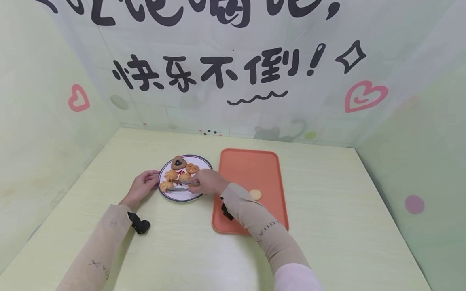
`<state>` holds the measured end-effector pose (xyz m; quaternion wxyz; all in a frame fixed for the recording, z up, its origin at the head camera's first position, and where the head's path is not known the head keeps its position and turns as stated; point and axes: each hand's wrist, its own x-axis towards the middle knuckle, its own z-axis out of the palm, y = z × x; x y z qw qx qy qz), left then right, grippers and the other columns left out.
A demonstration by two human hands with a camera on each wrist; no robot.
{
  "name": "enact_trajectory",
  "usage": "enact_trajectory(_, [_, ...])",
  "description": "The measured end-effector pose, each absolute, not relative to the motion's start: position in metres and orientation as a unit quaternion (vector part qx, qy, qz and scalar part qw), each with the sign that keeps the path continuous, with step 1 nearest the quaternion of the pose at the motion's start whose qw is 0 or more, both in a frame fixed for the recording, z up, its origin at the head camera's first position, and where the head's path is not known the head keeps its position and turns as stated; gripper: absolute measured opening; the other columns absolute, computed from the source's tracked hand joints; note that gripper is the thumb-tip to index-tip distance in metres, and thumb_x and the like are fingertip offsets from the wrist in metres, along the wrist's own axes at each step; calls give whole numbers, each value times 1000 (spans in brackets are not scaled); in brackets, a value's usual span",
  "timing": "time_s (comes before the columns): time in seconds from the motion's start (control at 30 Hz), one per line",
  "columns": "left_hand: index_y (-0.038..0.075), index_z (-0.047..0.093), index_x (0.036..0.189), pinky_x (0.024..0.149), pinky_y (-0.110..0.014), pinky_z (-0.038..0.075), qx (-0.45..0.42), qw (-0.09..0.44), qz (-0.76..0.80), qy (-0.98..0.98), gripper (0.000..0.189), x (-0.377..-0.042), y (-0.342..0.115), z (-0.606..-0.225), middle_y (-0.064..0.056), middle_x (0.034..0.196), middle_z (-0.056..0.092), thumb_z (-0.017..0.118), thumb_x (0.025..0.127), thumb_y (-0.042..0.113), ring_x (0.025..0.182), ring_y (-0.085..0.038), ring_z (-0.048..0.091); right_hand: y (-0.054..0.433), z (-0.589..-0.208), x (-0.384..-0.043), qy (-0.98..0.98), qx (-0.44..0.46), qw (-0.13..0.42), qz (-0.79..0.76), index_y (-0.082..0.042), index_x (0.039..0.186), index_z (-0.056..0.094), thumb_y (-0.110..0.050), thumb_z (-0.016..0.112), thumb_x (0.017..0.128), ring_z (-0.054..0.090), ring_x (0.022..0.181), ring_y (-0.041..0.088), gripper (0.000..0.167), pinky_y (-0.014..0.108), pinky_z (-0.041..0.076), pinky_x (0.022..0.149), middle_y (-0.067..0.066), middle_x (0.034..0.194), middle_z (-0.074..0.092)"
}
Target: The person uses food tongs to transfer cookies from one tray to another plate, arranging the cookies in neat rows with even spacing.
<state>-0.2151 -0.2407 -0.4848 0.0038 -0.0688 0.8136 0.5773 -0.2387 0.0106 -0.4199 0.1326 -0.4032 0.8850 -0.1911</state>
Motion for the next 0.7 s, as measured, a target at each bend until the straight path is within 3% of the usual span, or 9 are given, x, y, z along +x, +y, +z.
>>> enact_trajectory(0.2, [-5,46,118,66,-17,49,-71,5,576,814,32,-216,-241,-485,-16,95,54,50,88,7,71,-4,53,19,-414,-241,891,-378,144,-204,-15,111,63,-34,60,83,38,46,4,34,18,30,41,-7,67,55])
enact_trajectory(0.43, [-2,45,121,68,-17,49,-84,19,561,823,34,-217,-241,-485,-16,101,54,49,90,11,76,-8,53,46,-392,-250,907,-347,119,-208,-18,115,61,-35,60,83,34,45,8,37,20,27,41,-4,58,52])
enact_trajectory(0.63, [-1,45,121,68,-18,49,-91,18,554,827,34,-217,-240,-485,-16,102,54,49,90,12,78,-11,53,81,-375,-254,913,-318,110,-232,-19,115,60,-36,58,83,47,57,10,36,22,37,46,-9,78,58])
enact_trajectory(0.7, [-1,45,121,68,-18,49,-89,18,554,827,34,-216,-240,-485,-16,102,54,49,90,12,78,-10,53,94,-374,-253,909,-316,106,-250,-21,113,61,-33,59,83,45,56,10,32,24,36,46,-7,75,58])
